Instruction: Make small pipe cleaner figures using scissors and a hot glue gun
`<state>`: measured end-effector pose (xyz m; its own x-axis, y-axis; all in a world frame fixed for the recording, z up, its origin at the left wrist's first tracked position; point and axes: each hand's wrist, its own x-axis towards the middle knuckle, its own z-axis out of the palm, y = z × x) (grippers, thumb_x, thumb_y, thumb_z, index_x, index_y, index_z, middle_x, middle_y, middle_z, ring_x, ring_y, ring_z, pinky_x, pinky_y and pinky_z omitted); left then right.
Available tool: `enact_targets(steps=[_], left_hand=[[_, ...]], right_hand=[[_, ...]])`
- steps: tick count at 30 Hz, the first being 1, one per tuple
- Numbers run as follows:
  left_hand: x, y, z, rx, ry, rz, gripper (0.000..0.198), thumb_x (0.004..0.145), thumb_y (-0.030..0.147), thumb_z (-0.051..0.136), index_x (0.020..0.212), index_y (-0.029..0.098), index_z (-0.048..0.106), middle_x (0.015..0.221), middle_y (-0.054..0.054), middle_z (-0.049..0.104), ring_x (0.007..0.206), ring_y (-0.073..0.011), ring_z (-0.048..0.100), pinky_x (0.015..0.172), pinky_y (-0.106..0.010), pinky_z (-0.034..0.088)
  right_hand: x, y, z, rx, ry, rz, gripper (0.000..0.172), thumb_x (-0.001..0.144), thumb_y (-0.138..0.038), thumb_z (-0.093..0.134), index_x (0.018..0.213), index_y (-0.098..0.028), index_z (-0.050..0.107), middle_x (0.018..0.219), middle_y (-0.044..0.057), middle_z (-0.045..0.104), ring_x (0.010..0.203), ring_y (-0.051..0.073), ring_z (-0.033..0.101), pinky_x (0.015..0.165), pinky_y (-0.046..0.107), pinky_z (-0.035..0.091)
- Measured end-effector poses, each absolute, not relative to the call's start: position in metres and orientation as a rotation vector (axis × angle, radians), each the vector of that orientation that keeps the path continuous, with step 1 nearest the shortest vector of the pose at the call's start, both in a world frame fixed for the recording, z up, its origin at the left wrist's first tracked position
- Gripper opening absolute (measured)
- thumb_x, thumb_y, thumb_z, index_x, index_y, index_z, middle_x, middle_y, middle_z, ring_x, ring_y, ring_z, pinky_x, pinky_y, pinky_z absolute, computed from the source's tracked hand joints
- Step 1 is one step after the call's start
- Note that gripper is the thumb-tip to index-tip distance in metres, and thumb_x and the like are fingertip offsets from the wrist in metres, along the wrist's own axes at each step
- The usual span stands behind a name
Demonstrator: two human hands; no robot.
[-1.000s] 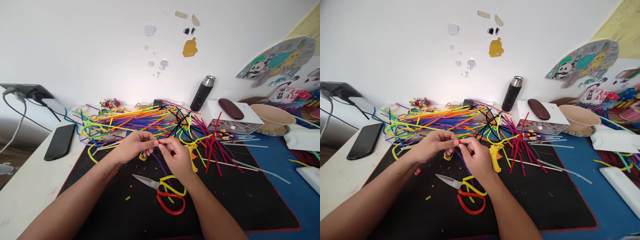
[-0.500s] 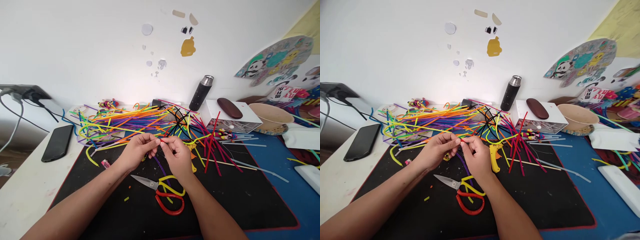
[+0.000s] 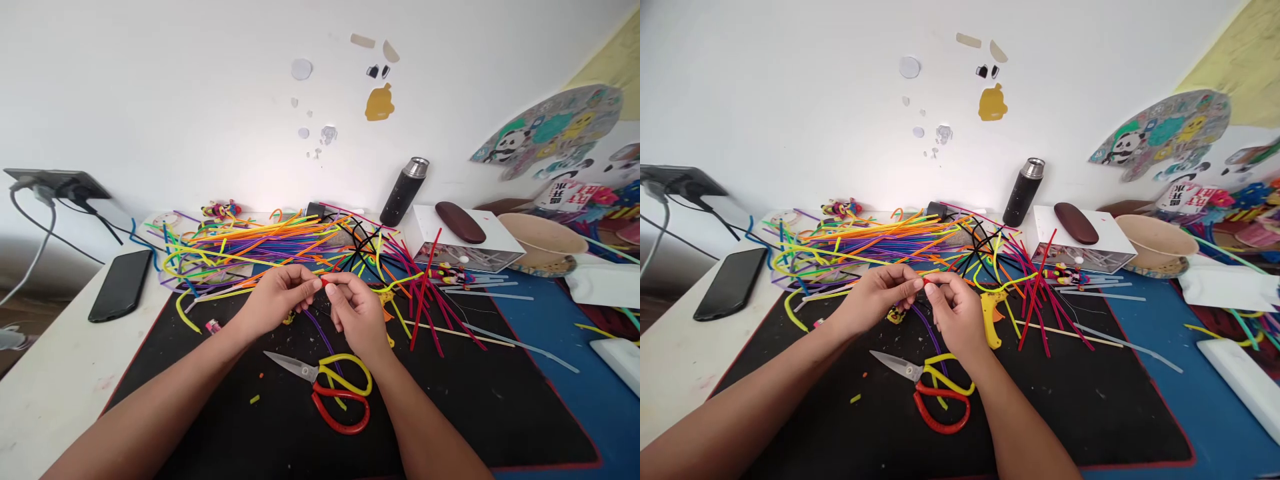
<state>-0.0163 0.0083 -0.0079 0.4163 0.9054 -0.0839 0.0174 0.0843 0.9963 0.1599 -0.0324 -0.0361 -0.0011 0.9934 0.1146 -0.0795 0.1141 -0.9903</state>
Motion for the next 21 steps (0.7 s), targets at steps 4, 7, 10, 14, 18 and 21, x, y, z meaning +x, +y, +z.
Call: enact_targets(steps=[4, 7, 10, 14, 18, 21], left_hand=[[-0.021, 0.008, -0.002, 1.423, 0.94, 0.796, 0.04, 0.088, 0.054, 0.079, 0.083, 0.016, 0.069, 0.064, 0.003, 0.061, 0.057, -0.0097, 0.054, 0.056, -0.023, 0.044], [-0.02, 0.007, -0.003, 1.419, 0.937, 0.812, 0.04, 0.088, 0.054, 0.078, 0.083, 0.016, 0.068, 0.064, 0.003, 0.061, 0.057, -0.0097, 0.054, 0.056, -0.023, 0.045], [-0.017, 0.006, -0.008, 1.362, 0.912, 0.841, 0.039, 0.087, 0.053, 0.08, 0.082, 0.016, 0.068, 0.063, 0.003, 0.061, 0.055, -0.0091, 0.053, 0.055, -0.022, 0.045], [-0.009, 0.004, -0.014, 1.242, 0.887, 0.901, 0.041, 0.083, 0.051, 0.086, 0.077, 0.016, 0.065, 0.062, 0.003, 0.062, 0.053, -0.0085, 0.053, 0.053, -0.021, 0.044], [-0.001, 0.0, -0.02, 1.116, 0.875, 0.979, 0.044, 0.08, 0.052, 0.088, 0.075, 0.015, 0.066, 0.059, 0.003, 0.061, 0.051, -0.0078, 0.051, 0.051, -0.021, 0.042], [0.004, -0.003, -0.024, 1.047, 0.863, 1.014, 0.047, 0.078, 0.055, 0.089, 0.074, 0.015, 0.066, 0.059, 0.003, 0.061, 0.051, -0.0076, 0.051, 0.05, -0.02, 0.041]], right_hand=[[0.16, -0.031, -0.032, -1.042, -1.136, 1.255, 0.037, 0.095, -0.056, 0.072, 0.096, -0.019, 0.068, 0.048, -0.009, 0.048, 0.038, 0.009, 0.042, 0.04, 0.021, 0.032], [0.159, -0.03, -0.035, -1.029, -1.092, 1.298, 0.038, 0.093, -0.057, 0.075, 0.091, -0.02, 0.066, 0.045, -0.011, 0.045, 0.036, 0.008, 0.04, 0.039, 0.02, 0.031], [0.156, -0.029, -0.04, -0.994, -1.029, 1.335, 0.037, 0.092, -0.055, 0.077, 0.091, -0.02, 0.065, 0.044, -0.013, 0.042, 0.034, 0.007, 0.037, 0.038, 0.02, 0.03], [0.153, -0.029, -0.044, -0.928, -0.967, 1.351, 0.035, 0.093, -0.052, 0.078, 0.09, -0.02, 0.064, 0.044, -0.014, 0.041, 0.032, 0.006, 0.034, 0.036, 0.018, 0.028], [0.15, -0.03, -0.045, -0.907, -0.939, 1.335, 0.034, 0.094, -0.051, 0.078, 0.09, -0.02, 0.063, 0.044, -0.014, 0.042, 0.032, 0.005, 0.034, 0.036, 0.018, 0.028], [0.148, -0.03, -0.047, -0.908, -0.934, 1.321, 0.035, 0.094, -0.051, 0.077, 0.089, -0.021, 0.061, 0.044, -0.014, 0.042, 0.033, 0.005, 0.034, 0.036, 0.018, 0.028]])
